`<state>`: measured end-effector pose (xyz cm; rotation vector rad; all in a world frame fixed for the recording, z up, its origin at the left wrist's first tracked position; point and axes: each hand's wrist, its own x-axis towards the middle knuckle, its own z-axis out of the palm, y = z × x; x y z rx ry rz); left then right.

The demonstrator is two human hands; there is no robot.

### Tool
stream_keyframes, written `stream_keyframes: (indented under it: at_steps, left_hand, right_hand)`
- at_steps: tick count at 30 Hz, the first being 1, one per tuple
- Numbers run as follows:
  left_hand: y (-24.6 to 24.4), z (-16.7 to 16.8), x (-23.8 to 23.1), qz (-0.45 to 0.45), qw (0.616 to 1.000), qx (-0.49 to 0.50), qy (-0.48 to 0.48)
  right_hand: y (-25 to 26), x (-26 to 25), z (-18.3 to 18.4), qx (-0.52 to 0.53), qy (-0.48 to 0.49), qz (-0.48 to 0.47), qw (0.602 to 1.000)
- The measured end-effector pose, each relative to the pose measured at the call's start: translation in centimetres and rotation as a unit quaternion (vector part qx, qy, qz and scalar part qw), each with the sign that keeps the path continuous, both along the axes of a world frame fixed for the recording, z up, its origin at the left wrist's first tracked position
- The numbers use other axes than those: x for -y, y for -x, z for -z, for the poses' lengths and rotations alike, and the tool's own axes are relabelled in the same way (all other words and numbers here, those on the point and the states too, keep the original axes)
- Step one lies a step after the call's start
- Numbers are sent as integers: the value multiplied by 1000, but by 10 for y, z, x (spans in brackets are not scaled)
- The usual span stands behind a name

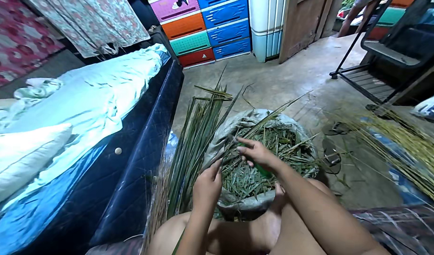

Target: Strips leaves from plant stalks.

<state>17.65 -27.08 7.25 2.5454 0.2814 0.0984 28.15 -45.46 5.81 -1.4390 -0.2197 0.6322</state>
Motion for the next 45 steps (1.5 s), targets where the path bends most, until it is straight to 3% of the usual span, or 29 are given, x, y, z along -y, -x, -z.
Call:
stream_keyframes:
  at_steps: [7,15,17,20,22,25,45]
  left_hand:
    - [2,-2,-2,19,999,-16,31]
    - [0,-3,-11,13,995,-38,95]
    - [-1,-3,-11,7,994,-41,103]
    - [-6,-2,-10,-6,991,-47,121]
    - [-8,-2,-10,-12,989,-47,141]
    - [-7,-2,-11,-15,985,-42,166]
    - [-3,-12,-14,5,961,-67,266]
  right_hand:
    - [-21,23,9,7,-49,172,984]
    - [-37,56,4,17,-105,340,934]
    - [-32,56,2,37,-95,295,950]
    - [-8,37,-7,38,-33,84,995]
    - [8,18,-8,11,-16,-41,999]
    - [23,-6,-3,-6,-30,-119,992]
    - [19,-8,1,-75,-66,-125,987]
